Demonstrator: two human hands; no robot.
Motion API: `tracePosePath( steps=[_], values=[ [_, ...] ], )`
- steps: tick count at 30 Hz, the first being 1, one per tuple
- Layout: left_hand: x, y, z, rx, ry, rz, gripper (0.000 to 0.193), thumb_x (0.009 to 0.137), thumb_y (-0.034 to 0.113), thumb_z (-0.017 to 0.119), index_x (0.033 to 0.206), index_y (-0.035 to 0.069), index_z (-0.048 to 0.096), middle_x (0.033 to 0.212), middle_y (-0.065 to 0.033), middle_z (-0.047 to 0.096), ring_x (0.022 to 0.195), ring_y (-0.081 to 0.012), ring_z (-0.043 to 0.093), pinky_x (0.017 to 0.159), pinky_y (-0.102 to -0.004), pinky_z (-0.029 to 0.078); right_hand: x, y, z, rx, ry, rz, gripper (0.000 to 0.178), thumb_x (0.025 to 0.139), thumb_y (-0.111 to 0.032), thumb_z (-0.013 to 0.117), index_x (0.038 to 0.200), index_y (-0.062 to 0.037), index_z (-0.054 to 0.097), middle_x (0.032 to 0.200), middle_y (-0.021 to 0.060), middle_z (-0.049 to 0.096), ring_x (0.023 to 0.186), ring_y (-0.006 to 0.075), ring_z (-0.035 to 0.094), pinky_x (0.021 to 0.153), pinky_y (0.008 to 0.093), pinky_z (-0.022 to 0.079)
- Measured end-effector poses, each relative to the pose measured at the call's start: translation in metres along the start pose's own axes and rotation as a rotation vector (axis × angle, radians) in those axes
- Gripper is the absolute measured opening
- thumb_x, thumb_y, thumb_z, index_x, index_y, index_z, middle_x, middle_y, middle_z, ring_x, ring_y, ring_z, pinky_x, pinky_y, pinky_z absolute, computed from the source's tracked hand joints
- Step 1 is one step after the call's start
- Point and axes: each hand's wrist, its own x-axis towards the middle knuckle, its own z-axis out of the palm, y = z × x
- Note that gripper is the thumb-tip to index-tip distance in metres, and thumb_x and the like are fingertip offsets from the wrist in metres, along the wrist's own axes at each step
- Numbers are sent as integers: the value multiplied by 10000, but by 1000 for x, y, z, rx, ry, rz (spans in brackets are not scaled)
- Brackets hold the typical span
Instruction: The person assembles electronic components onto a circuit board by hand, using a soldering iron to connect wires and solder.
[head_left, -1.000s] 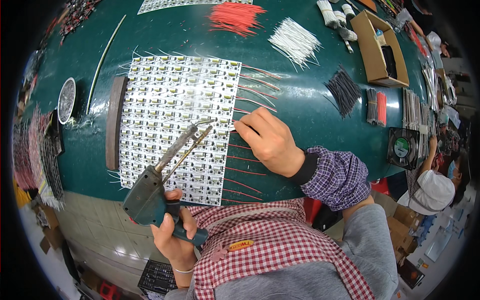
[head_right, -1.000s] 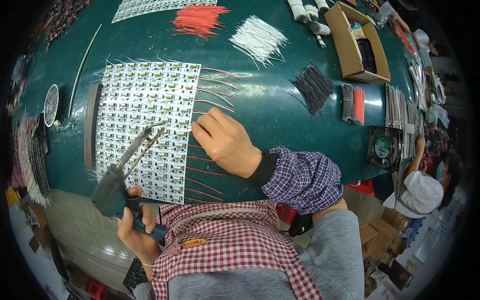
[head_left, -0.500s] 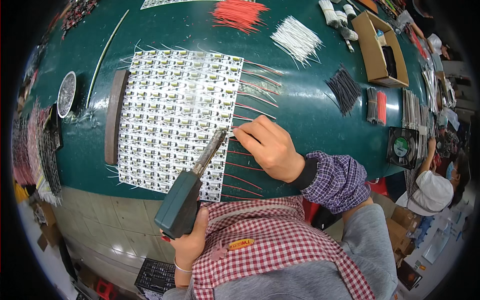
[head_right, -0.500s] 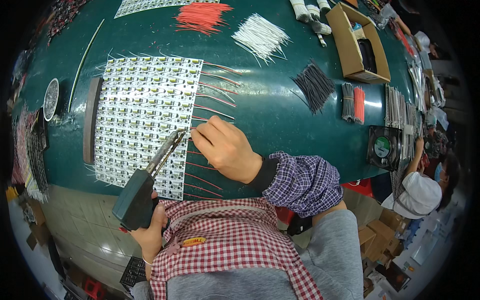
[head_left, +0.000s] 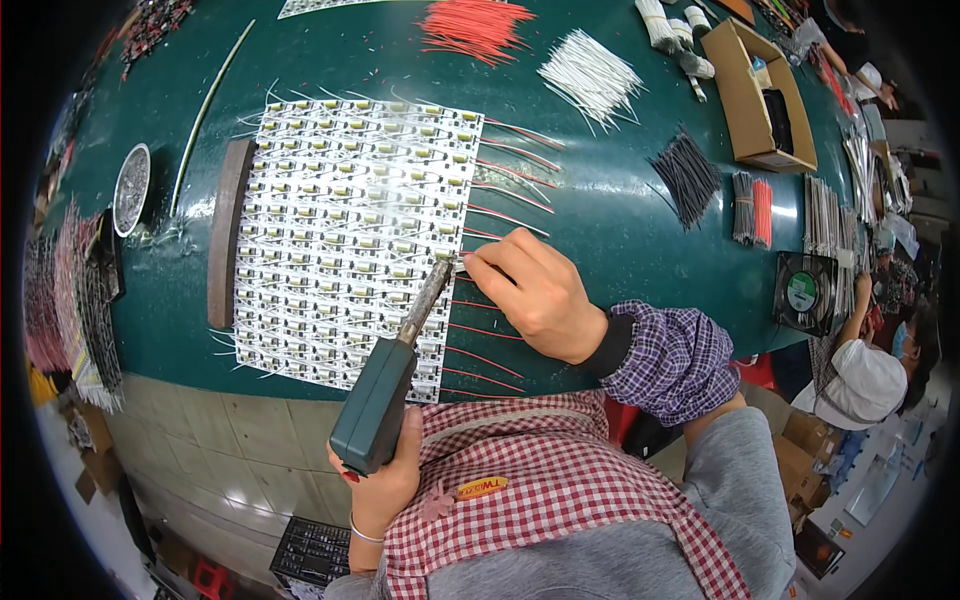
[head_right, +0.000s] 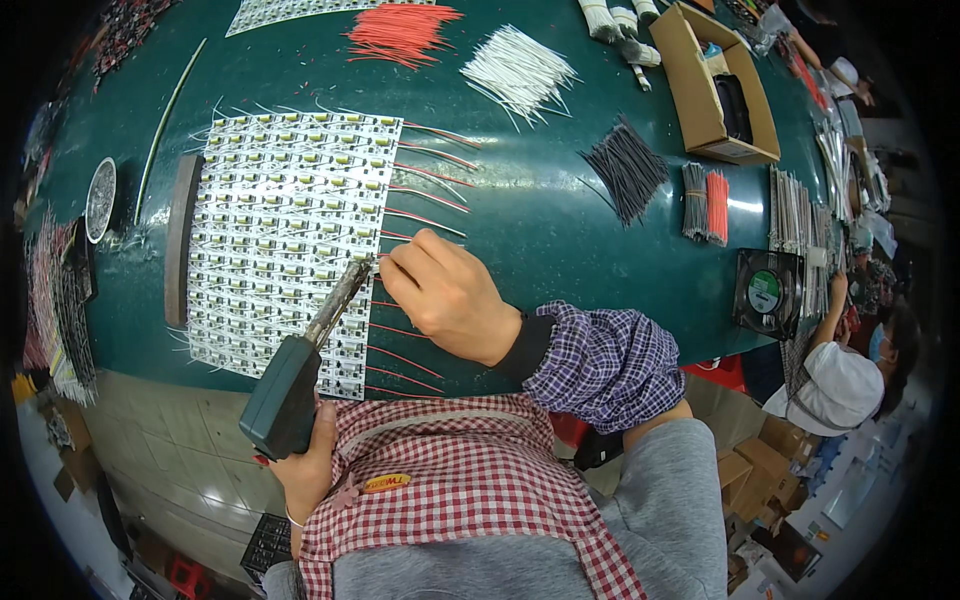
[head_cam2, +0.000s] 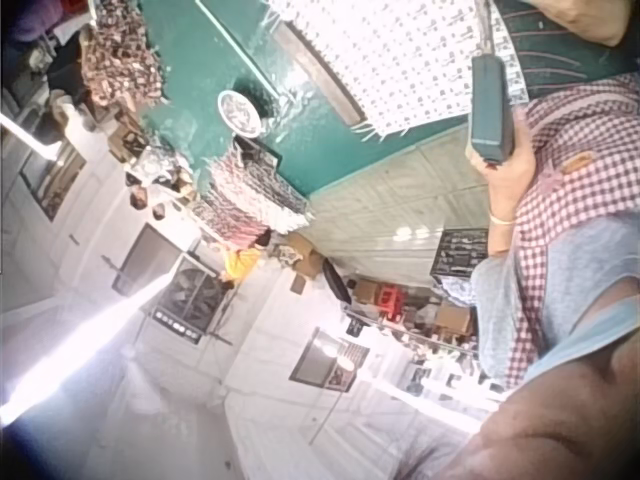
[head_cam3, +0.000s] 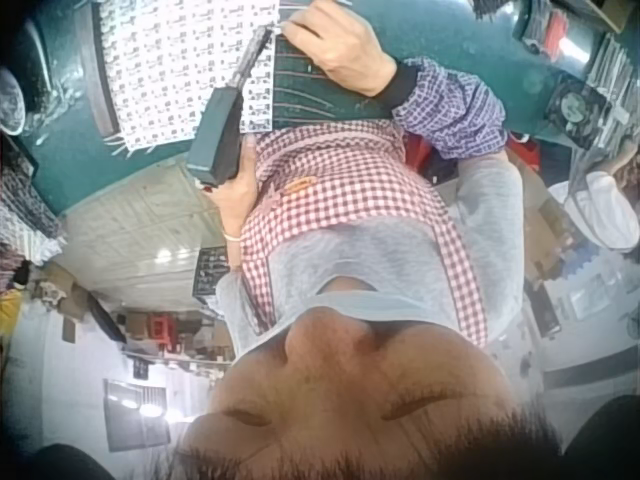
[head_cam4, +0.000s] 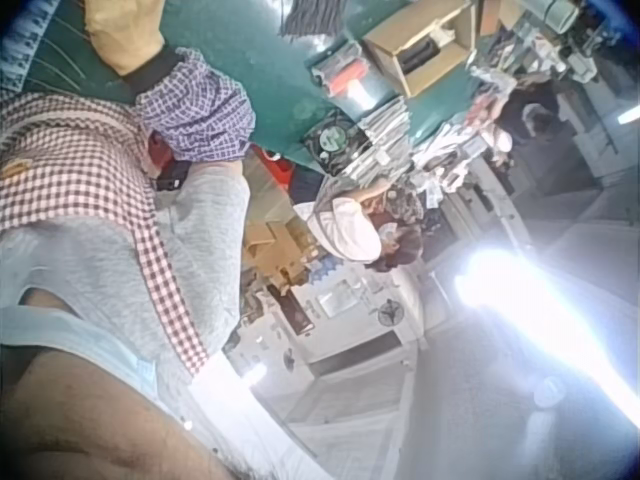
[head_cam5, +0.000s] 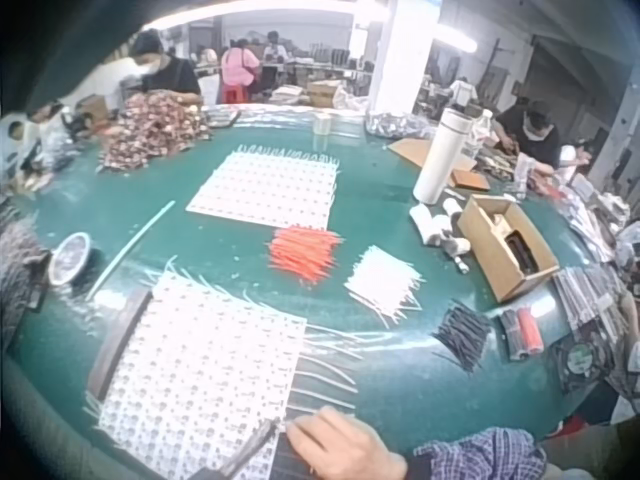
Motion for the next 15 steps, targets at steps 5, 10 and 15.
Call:
tracePosePath(
  steps=[5, 10, 15],
  values=[
    [-4, -12, -4, -129, -60, -42, 201, 876, 66, 729, 1039, -21, 651, 883, -64, 658, 715, -122, 604, 607, -263, 472, -1, -1, 0, -7, -22, 11, 306, 718, -21, 654, 1013, 59, 644, 925, 114, 615, 782, 243, 598, 642, 320, 516],
    [-8, -16, -4, -186, -15, 15, 289, 902, -12, 678, 1174, -25, 581, 882, -55, 615, 637, -79, 542, 550, -228, 442, -1, -2, 0, -6, -20, 17, 301, 718, -22, 652, 1008, 60, 649, 927, 114, 617, 792, 244, 601, 651, 320, 519],
    [-7, -14, -8, -82, -60, 80, 356, 922, 42, 677, 1251, -38, 566, 862, -45, 606, 636, -77, 538, 550, -223, 435, 0, -2, -1, -6, -25, 22, 306, 713, -20, 654, 1009, 61, 652, 926, 116, 616, 798, 248, 604, 660, 323, 522]
  ],
)
